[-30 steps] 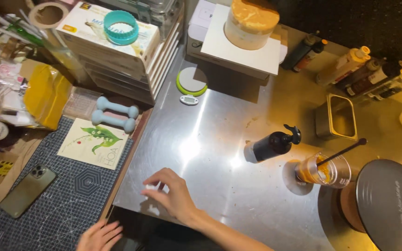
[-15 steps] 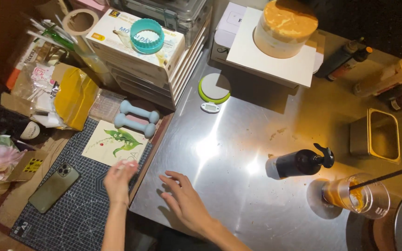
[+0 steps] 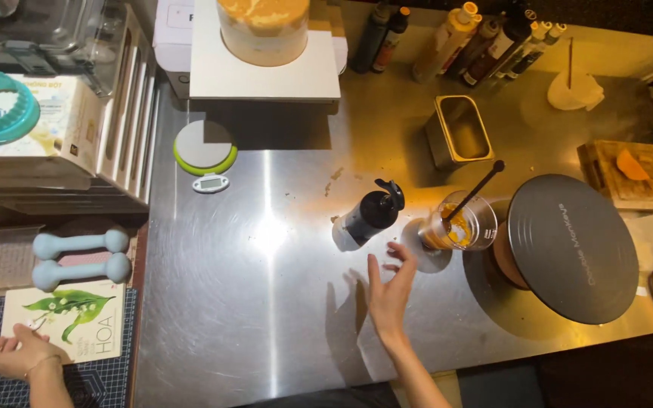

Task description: Transferring a liquid ingredient from a plastic measuring cup into a metal container and then cleaning the stainless steel workbench.

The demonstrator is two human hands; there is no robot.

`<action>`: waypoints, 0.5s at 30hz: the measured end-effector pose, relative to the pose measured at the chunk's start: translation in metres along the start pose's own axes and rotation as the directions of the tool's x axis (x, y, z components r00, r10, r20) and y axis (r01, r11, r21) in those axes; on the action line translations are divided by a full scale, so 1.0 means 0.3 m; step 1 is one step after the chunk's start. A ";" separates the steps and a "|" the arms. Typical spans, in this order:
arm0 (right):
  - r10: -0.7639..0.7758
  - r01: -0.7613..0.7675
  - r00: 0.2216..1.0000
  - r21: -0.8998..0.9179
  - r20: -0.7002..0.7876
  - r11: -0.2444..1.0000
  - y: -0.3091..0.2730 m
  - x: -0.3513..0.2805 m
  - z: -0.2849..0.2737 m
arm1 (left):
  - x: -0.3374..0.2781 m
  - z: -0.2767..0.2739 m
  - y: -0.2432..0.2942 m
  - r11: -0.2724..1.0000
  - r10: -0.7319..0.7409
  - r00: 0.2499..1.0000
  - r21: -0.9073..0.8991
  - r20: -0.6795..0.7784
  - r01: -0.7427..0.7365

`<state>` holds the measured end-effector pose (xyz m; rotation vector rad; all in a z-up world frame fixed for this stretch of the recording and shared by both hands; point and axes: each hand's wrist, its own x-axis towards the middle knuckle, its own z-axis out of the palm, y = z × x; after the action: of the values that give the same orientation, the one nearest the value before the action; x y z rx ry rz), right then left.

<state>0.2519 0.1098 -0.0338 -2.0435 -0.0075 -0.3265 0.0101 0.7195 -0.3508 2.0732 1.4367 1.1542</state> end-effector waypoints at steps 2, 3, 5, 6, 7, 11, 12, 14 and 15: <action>-0.124 0.112 0.987 -0.126 -0.098 0.986 0.042 0.116 -0.025 | -0.008 0.003 -0.011 0.957 -0.261 0.964 -0.144 -0.044 0.252; -0.133 0.119 0.986 -0.123 -0.105 0.985 0.054 0.163 -0.019 | -0.019 0.007 -0.015 0.956 -0.260 0.965 -0.155 -0.047 0.250; -0.198 0.189 0.980 -0.214 -0.019 0.958 0.075 0.250 0.000 | -0.036 0.004 -0.034 0.898 -0.340 0.940 -0.309 -0.035 0.313; -0.203 0.194 0.979 -0.210 -0.021 0.958 0.098 0.271 0.016 | -0.054 -0.008 -0.023 0.897 -0.339 0.940 -0.314 -0.039 0.310; -0.229 0.231 0.973 -0.191 0.033 0.954 0.119 0.293 0.036 | -0.075 -0.026 -0.017 0.859 -0.377 0.926 -0.373 0.002 0.351; -0.037 0.075 0.986 -0.232 0.163 0.970 0.188 0.331 0.095 | -0.125 -0.082 0.000 0.884 -0.356 0.934 -0.328 -0.010 0.334; -0.046 0.085 0.984 -0.224 0.174 0.971 0.169 0.331 0.091 | -0.146 -0.109 -0.032 0.883 -0.362 0.932 -0.328 -0.024 0.335; -0.077 0.113 0.987 -0.271 0.139 0.956 0.129 0.362 0.077 | -0.176 -0.106 -0.065 0.874 -0.252 0.966 -0.442 -0.052 0.204; -0.091 0.125 0.986 -0.266 0.139 0.956 0.063 0.402 0.054 | -0.185 -0.112 -0.050 0.870 -0.256 0.965 -0.450 -0.061 0.203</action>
<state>0.3744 0.0988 -0.0291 -2.3417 -0.1604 -0.2786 -0.0335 0.6711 -0.3641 1.5024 1.2811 1.3700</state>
